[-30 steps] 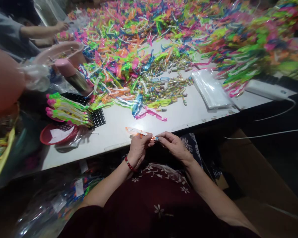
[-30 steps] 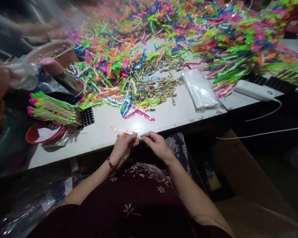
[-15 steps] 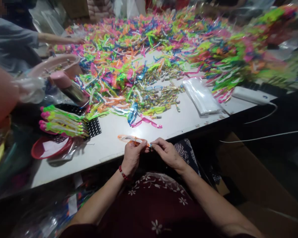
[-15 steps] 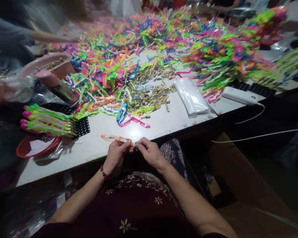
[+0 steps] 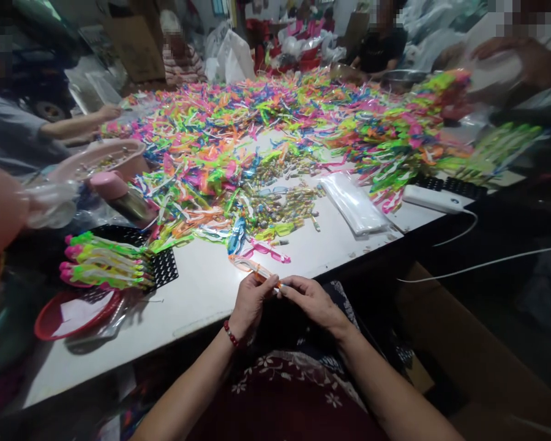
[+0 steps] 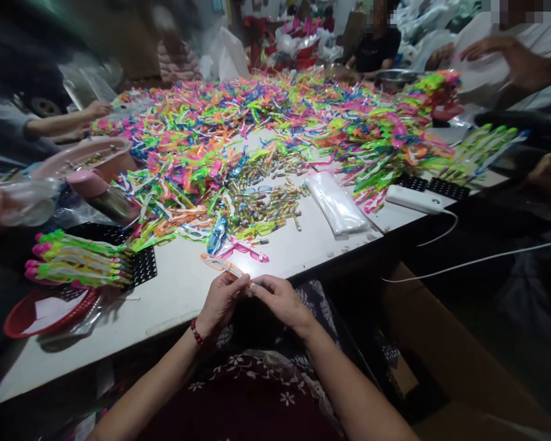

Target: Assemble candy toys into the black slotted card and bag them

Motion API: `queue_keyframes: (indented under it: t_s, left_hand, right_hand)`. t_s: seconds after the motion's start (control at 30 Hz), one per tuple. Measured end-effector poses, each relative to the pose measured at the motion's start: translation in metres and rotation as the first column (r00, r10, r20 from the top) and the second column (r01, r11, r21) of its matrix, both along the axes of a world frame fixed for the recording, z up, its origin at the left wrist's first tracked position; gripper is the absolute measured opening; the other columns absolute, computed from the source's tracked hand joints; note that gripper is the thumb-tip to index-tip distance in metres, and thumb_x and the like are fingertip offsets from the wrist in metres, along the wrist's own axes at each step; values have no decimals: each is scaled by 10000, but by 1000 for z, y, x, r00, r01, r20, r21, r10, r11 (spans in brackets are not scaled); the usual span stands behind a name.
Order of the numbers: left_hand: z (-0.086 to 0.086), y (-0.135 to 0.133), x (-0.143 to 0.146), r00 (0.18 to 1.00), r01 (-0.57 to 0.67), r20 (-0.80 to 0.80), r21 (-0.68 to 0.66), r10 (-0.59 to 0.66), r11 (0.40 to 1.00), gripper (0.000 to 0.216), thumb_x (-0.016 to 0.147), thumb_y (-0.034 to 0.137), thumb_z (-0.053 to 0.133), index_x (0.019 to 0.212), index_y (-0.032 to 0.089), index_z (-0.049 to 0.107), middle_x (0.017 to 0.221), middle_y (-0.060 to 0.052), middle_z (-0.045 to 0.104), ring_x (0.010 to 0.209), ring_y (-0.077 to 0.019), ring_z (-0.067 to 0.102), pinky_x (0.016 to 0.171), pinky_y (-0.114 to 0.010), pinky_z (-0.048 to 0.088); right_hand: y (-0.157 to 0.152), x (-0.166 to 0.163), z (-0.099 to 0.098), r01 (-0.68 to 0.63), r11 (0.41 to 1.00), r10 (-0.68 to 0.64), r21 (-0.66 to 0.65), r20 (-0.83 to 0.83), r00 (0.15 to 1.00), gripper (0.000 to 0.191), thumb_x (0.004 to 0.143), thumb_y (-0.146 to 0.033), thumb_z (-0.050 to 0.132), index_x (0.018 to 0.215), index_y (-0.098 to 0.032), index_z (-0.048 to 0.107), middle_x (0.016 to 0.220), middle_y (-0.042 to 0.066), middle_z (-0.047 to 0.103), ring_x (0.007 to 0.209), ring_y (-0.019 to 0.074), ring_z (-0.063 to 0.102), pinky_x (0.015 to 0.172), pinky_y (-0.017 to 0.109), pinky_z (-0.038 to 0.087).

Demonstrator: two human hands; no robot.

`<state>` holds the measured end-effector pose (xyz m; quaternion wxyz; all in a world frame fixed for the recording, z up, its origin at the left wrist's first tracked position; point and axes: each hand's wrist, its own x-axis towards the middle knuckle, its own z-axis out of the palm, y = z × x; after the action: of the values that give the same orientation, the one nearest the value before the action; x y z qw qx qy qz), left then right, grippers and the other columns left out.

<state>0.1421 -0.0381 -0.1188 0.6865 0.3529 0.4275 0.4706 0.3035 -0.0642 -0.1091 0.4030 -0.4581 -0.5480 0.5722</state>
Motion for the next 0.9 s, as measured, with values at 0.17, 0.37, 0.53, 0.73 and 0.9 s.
queue_keyframes:
  t_s: [0.17,0.37,0.53,0.73,0.9]
  left_hand:
    - [5,3,9,998,42,37,-35,-41,998,452,633,445,874,587,143,541,519,62,452,499,-50,343,520,-204,278]
    - [5,25,16,988,69,-139,55,-61,996,332,782,476,751,815,157,664,702,1,594,613,-105,490,608,-228,387]
    - [-3,62,3,683,170,-664,550,305,818,144,858,243,643,981,196,701,1000,-84,655,953,-226,572,890,-353,450]
    - [-15,93,-2,319,750,-875,468,364,468,160,912,227,587,1027,214,697,1114,-98,644,1082,-282,482,982,-447,394]
    - [-16,98,0,270,791,-874,440,403,426,110,909,296,615,948,211,673,1097,-92,634,1061,-267,487,935,-432,392]
  right_hand:
    - [1,-1,-2,52,998,-54,48,61,997,341,903,-527,610,808,-211,694,794,7,679,789,187,612,786,296,484]
    - [30,41,-19,306,949,-311,81,55,949,430,869,-620,607,918,-205,712,818,24,684,761,192,609,702,303,500]
    - [82,111,-28,606,710,-703,359,307,642,430,923,-563,530,1023,-187,713,910,104,694,840,271,615,762,417,520]
    - [119,85,-35,97,715,-630,693,578,518,250,944,-238,556,1126,-168,712,1162,153,646,1101,308,516,1023,476,410]
    - [127,30,-44,-167,770,-409,616,677,612,92,927,-213,616,944,-189,703,1008,115,620,1008,277,503,920,418,463]
